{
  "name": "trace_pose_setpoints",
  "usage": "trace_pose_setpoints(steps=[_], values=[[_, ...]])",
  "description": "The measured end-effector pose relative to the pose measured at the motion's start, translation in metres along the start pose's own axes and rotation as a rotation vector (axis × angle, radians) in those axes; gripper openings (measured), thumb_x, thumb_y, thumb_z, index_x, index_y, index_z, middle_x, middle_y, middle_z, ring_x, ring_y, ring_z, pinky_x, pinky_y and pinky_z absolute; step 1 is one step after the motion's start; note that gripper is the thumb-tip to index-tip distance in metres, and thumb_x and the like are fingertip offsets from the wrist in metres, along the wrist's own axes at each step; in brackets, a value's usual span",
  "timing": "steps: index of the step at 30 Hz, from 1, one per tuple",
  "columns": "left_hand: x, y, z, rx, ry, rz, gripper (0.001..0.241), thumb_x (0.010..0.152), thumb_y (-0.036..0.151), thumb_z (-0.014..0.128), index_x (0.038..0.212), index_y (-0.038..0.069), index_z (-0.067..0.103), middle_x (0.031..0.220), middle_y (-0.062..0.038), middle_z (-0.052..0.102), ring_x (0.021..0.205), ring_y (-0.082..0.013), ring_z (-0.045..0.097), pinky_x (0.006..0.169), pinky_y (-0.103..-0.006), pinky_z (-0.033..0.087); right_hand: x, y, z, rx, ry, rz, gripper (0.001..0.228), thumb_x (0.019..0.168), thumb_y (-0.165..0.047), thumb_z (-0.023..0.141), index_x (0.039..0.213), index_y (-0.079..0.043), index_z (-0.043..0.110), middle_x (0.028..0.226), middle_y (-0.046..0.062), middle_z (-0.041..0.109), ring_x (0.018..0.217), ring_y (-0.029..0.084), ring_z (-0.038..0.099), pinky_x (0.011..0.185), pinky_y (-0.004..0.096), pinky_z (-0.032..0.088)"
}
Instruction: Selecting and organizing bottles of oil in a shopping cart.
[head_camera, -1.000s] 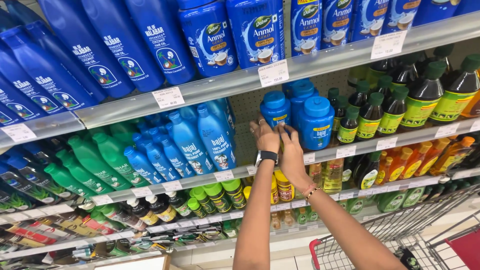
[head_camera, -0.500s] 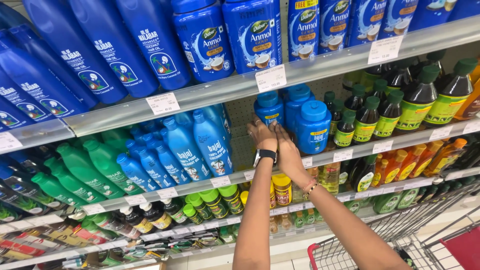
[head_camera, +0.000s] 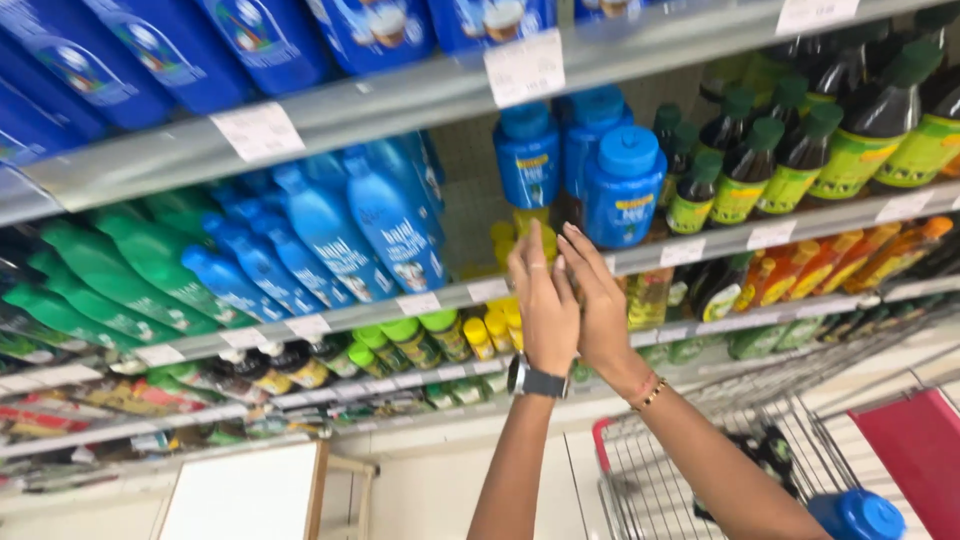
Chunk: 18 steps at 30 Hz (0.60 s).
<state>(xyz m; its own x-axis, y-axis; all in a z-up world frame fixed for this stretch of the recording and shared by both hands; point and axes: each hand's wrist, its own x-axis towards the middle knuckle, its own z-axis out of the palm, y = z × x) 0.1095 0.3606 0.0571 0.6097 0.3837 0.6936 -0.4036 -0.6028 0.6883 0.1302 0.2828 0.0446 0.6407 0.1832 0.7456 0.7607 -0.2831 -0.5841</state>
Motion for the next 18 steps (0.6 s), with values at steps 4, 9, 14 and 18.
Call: trace_pose_setpoints(steps=[4, 9, 14, 18], values=[[-0.072, 0.02, 0.016, -0.114, -0.056, -0.14, 0.044, 0.105, 0.007, 0.053, 0.149, 0.005, 0.052, 0.138, -0.021, 0.056, 0.126, -0.0358, 0.06, 0.106, -0.0424, 0.048, -0.06, 0.002, -0.034, 0.085, 0.036, 0.09, 0.04, 0.098, -0.003, 0.06, 0.138, 0.001, 0.061, 0.149, 0.019, 0.058, 0.139, 0.032, 0.057, 0.115, 0.039, 0.045], [-0.189, 0.014, 0.069, -0.152, -0.179, -0.427, 0.037, 0.106, 0.013, 0.051, 0.141, 0.004, 0.057, 0.136, -0.019, 0.059, 0.124, -0.0347, 0.061, 0.104, -0.0407, 0.049, -0.166, 0.049, -0.082, 0.205, -0.016, 0.431, 0.035, 0.099, -0.005, 0.059, 0.134, -0.002, 0.062, 0.141, 0.018, 0.063, 0.13, 0.03, 0.063, 0.108, 0.038, 0.049], [-0.321, -0.009, 0.144, -0.055, -0.333, -0.643, 0.037, 0.106, 0.019, 0.051, 0.138, 0.003, 0.059, 0.131, -0.019, 0.062, 0.119, -0.0356, 0.063, 0.103, -0.0419, 0.049, -0.268, 0.109, -0.146, 0.131, -0.143, 0.706, 0.034, 0.099, -0.005, 0.06, 0.132, -0.001, 0.061, 0.135, 0.018, 0.066, 0.123, 0.029, 0.067, 0.103, 0.036, 0.051], [-0.422, -0.032, 0.199, 0.047, -0.483, -0.854, 0.043, 0.104, 0.026, 0.052, 0.138, 0.003, 0.059, 0.129, -0.023, 0.061, 0.113, -0.0388, 0.065, 0.097, -0.0437, 0.052, -0.35, 0.168, -0.185, 0.119, -0.275, 0.921, 0.038, 0.096, -0.006, 0.062, 0.134, -0.002, 0.06, 0.126, 0.019, 0.069, 0.112, 0.028, 0.071, 0.093, 0.034, 0.055]])
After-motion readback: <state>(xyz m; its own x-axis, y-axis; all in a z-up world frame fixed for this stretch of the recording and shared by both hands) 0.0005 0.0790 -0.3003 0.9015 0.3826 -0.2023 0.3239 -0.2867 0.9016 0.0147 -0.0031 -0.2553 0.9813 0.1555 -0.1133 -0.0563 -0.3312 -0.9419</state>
